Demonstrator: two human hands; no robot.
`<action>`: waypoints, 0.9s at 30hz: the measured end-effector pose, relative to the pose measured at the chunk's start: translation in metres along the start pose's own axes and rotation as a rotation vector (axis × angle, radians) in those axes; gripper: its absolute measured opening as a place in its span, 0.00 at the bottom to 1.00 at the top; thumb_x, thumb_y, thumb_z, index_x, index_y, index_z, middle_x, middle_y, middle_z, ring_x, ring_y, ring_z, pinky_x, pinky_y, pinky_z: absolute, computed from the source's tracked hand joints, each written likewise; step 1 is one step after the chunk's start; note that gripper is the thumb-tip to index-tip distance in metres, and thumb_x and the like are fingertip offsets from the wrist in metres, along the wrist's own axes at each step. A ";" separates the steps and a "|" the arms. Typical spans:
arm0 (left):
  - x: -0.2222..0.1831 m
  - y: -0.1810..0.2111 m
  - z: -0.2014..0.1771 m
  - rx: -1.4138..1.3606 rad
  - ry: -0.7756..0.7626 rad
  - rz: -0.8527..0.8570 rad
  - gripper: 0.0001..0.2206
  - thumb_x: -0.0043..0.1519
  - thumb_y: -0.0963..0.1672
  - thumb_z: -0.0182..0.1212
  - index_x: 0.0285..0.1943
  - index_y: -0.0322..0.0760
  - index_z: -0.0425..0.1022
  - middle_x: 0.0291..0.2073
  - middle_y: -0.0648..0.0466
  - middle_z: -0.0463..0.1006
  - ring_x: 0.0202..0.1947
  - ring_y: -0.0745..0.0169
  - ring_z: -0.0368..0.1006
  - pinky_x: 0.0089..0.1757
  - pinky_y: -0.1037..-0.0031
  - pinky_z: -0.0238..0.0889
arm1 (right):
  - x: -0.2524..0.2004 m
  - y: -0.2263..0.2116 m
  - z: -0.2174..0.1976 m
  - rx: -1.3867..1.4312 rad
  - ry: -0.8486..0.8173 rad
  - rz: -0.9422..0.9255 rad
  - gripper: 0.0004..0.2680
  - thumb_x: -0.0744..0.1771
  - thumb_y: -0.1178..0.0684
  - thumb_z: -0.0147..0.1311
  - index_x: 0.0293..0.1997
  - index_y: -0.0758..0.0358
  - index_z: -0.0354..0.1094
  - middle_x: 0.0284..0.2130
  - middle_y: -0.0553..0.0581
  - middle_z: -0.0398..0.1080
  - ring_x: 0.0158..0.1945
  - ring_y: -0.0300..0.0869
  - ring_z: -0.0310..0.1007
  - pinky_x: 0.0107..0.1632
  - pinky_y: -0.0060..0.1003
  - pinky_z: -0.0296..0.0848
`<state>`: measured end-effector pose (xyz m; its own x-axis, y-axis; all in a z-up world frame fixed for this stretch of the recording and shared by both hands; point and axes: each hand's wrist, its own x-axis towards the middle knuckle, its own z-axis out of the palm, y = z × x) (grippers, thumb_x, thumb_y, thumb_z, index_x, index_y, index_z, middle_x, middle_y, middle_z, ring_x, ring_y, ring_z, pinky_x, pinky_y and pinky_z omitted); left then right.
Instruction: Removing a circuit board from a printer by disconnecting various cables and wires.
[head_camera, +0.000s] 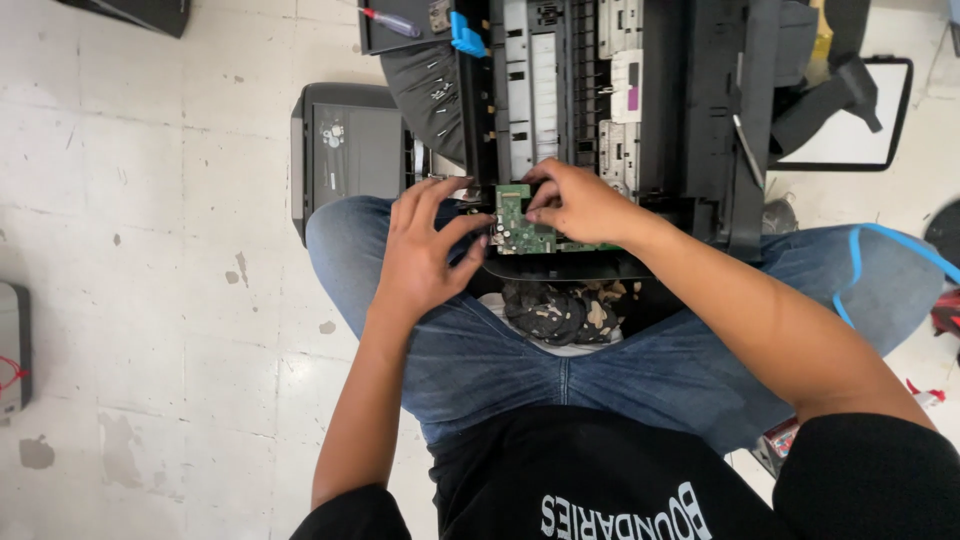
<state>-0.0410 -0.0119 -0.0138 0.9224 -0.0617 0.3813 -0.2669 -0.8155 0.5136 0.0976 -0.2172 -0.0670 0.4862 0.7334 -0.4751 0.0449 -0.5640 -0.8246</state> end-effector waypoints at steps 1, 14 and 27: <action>0.003 0.002 0.003 -0.003 -0.007 0.008 0.07 0.62 0.43 0.67 0.47 0.45 0.82 0.57 0.47 0.73 0.60 0.38 0.65 0.56 0.55 0.58 | 0.000 0.005 0.000 0.007 0.009 0.003 0.19 0.65 0.55 0.58 0.62 0.70 0.59 0.41 0.63 0.79 0.43 0.52 0.78 0.47 0.46 0.73; 0.032 0.003 -0.007 0.373 -0.319 -0.007 0.16 0.52 0.45 0.75 0.49 0.50 0.81 0.58 0.56 0.71 0.66 0.48 0.60 0.63 0.45 0.44 | 0.000 0.009 -0.017 0.249 -0.029 -0.068 0.18 0.67 0.63 0.52 0.66 0.71 0.59 0.42 0.63 0.77 0.43 0.50 0.74 0.51 0.45 0.70; 0.030 0.005 0.022 0.572 -0.404 0.112 0.12 0.46 0.46 0.73 0.37 0.41 0.83 0.50 0.52 0.74 0.61 0.46 0.65 0.67 0.39 0.41 | -0.011 0.020 -0.082 0.516 0.284 -0.169 0.18 0.68 0.68 0.48 0.67 0.68 0.57 0.48 0.60 0.69 0.43 0.37 0.67 0.42 0.24 0.65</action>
<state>-0.0086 -0.0299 -0.0166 0.9591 -0.2809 0.0364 -0.2795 -0.9594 -0.0383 0.1649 -0.2674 -0.0530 0.7261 0.6269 -0.2825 -0.2517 -0.1400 -0.9576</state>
